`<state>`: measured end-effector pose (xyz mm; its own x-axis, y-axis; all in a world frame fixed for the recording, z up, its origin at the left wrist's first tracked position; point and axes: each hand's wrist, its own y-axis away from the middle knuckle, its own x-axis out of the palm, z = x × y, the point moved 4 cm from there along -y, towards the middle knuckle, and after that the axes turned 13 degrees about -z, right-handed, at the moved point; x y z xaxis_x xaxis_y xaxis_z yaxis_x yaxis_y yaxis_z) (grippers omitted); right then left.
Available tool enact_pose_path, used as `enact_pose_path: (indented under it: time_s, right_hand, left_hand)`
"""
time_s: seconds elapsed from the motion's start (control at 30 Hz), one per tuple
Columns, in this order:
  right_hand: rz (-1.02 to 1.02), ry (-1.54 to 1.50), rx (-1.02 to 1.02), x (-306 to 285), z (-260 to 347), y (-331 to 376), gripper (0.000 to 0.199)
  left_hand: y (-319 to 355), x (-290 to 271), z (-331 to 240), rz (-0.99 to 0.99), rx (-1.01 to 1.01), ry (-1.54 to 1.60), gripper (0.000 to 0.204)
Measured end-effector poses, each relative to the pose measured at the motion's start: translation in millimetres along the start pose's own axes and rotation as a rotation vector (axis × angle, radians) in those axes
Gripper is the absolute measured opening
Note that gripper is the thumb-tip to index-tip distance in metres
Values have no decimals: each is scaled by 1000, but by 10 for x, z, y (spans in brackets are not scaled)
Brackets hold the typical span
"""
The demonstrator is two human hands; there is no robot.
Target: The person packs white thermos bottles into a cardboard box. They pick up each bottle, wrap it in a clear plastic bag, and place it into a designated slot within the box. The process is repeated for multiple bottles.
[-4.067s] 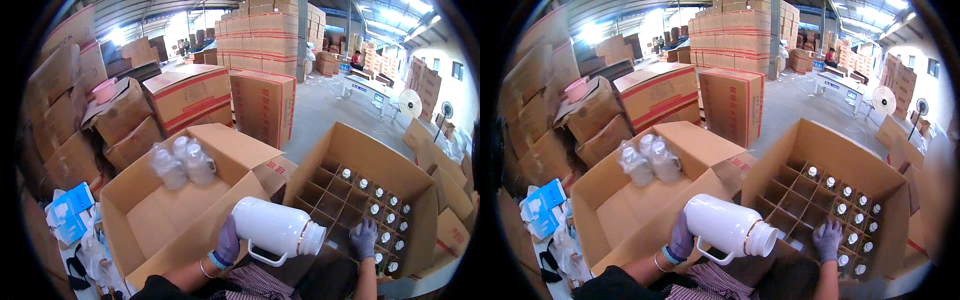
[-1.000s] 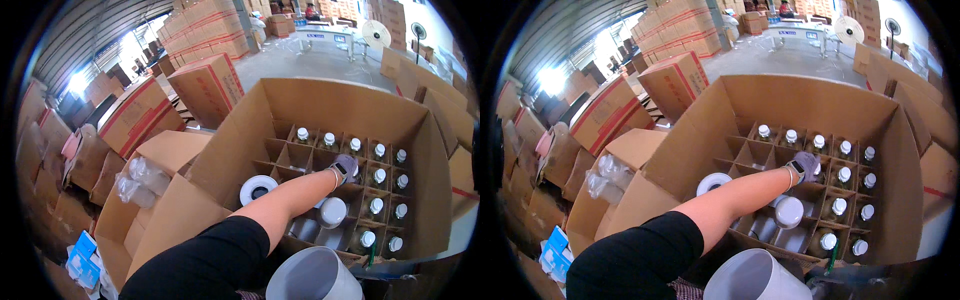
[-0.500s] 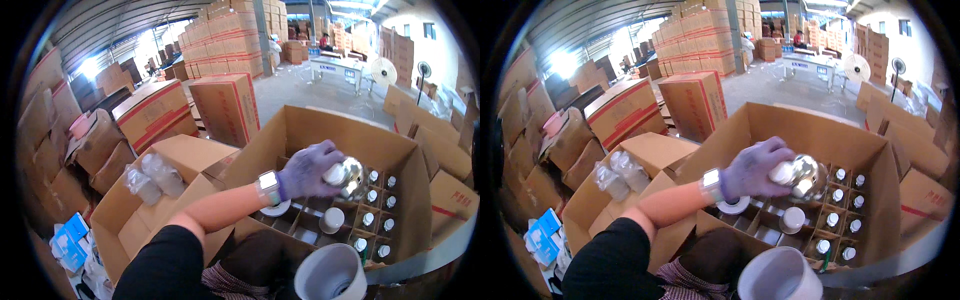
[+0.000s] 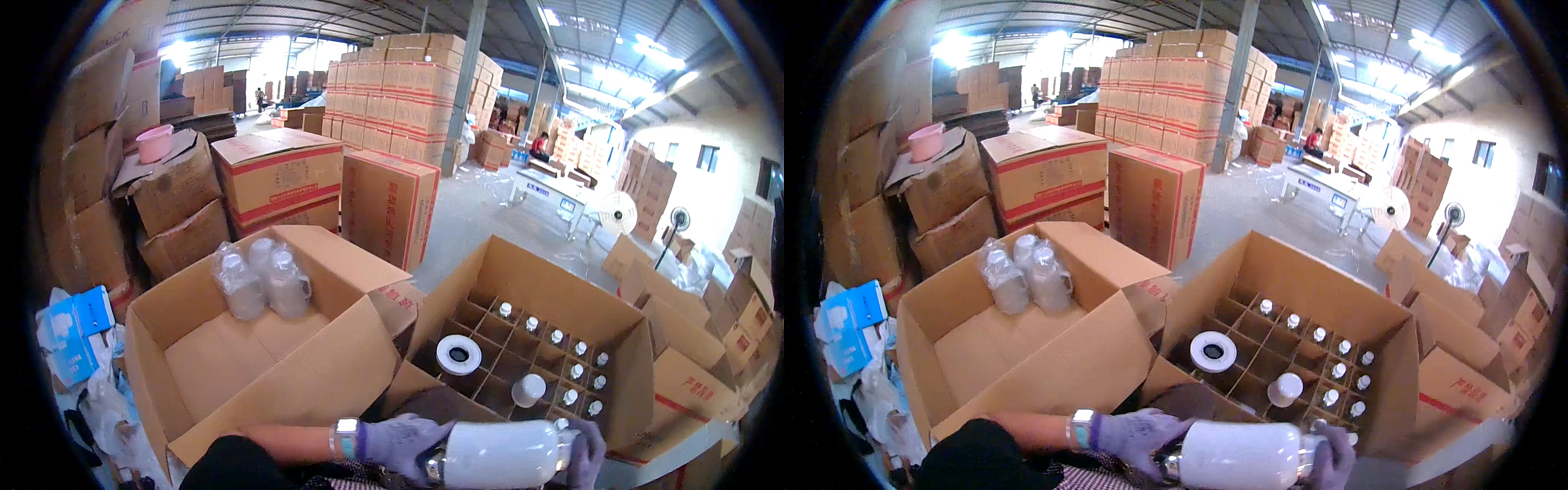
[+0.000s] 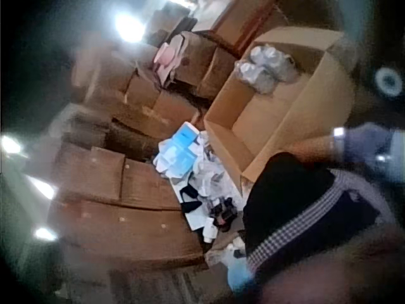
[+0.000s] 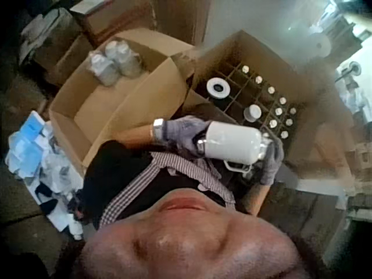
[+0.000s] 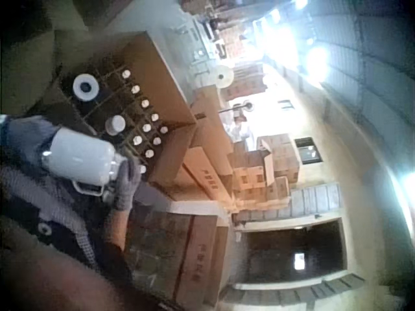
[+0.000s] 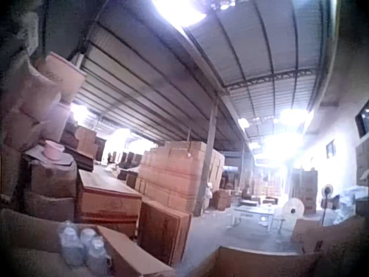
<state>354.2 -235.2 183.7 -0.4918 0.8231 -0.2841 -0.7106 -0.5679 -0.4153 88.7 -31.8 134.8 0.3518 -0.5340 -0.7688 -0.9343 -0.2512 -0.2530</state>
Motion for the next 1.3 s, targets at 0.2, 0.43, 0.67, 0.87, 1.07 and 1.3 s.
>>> enact_pose_path:
  time_s: [0.2,0.43,0.67,0.87,1.07,1.3]
  right_hand:
    - [175,388,-224,593,-1142,304,24]
    - [189,-192,629,811,-1036,485,35]
    - [-32,-696,467,694,-1512,680,49]
    - [-209,36,-387,673,586,614,51]
    - [37,-21,-399,734,553,471,59]
    - [-88,-298,-290,1275,954,291,44]
  left_hand:
    - [709,129,734,12,-83,-122,77]
    - [599,413,471,-374,-129,21,74]
    - [102,325,280,-598,4,302,60]
    - [197,705,641,-56,-270,1307,62]
    - [293,657,449,-14,-324,1310,68]
    - [530,148,451,-250,-441,1006,76]
